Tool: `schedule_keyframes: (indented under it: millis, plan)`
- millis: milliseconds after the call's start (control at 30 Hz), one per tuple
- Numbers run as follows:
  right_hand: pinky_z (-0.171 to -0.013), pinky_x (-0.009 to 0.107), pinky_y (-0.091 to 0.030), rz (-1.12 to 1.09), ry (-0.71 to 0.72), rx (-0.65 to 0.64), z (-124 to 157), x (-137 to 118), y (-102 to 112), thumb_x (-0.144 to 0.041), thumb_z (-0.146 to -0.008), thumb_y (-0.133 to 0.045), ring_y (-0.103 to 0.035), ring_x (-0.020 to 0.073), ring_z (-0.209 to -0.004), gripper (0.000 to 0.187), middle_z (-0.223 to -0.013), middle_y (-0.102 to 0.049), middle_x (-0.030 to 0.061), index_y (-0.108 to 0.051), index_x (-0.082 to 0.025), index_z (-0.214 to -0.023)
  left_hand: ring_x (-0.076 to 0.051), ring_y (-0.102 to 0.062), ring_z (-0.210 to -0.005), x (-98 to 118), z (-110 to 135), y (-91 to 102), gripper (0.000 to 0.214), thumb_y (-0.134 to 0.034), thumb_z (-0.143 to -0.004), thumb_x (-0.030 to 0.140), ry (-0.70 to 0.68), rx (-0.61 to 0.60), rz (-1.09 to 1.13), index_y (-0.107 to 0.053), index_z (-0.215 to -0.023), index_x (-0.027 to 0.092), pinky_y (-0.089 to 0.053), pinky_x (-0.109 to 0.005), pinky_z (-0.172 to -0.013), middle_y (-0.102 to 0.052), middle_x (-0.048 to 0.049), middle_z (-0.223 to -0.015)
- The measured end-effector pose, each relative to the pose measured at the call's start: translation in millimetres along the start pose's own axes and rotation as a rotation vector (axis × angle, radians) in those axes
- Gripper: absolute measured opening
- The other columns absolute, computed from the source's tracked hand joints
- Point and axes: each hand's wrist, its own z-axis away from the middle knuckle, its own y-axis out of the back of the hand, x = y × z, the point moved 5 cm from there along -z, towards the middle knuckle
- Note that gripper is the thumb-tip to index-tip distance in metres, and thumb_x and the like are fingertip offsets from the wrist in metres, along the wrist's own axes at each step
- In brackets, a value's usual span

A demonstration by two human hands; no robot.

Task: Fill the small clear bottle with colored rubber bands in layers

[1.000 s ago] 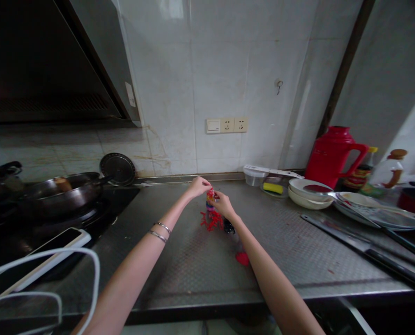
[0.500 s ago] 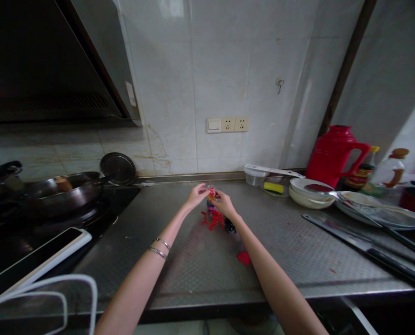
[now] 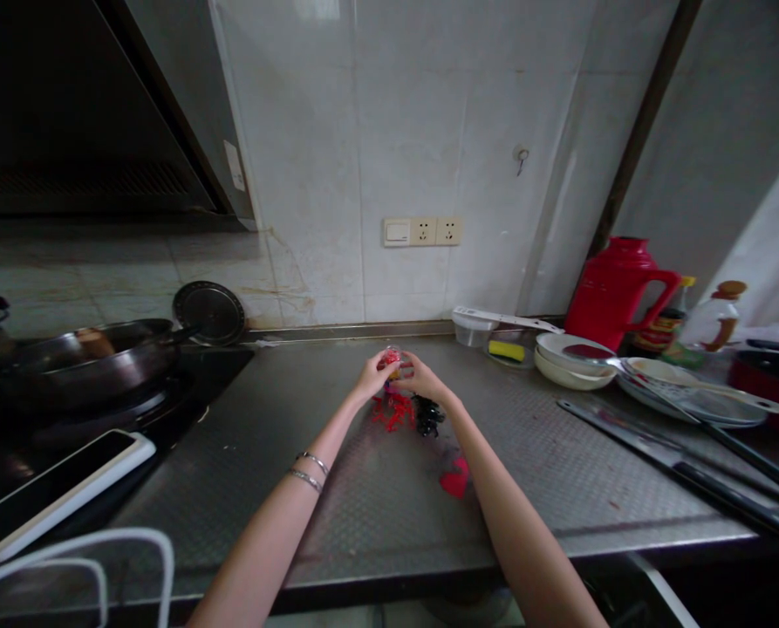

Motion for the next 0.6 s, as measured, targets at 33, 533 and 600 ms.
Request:
schedule_keyframes:
  millis: [33,533,600]
  plan:
    - [-0.069,0.025,-0.046,0.052,-0.021,-0.032,1,0,3,-0.03,-0.053,-0.07,-0.058,0.0164,-0.08,0.074,-0.102,-0.059,0.0098,-0.043,-0.014,-0.121,-0.018,-0.059,-0.084,0,1,0.6,0.035,-0.06,-0.07,0.031,0.005,0.002,-0.002,-0.058,-0.1,0.012,-0.045,-0.032,-0.079,-0.063,-0.0106,-0.096]
    - [-0.06,0.019,-0.04,0.523,-0.001,-0.35,14,-2,-10,-0.016,-0.06,-0.058,-0.058,0.0139,-0.067,0.02,-0.075,-0.067,0.0033,-0.068,-0.016,-0.077,-0.018,-0.059,-0.088,-19,1,0.9,0.044,-0.067,-0.063,0.023,0.086,0.035,0.063,-0.057,-0.104,0.014,-0.045,-0.035,-0.083,-0.061,-0.0104,-0.104]
    - [-0.06,0.019,-0.04,0.503,0.012,-0.336,13,1,-11,-0.014,-0.059,-0.057,-0.058,0.0139,-0.065,0.019,-0.073,-0.067,0.0035,-0.068,-0.016,-0.075,-0.018,-0.059,-0.086,-22,0,2.1,0.047,-0.069,-0.061,0.022,0.101,0.05,0.067,-0.056,-0.105,0.014,-0.045,-0.035,-0.082,-0.061,-0.0105,-0.104]
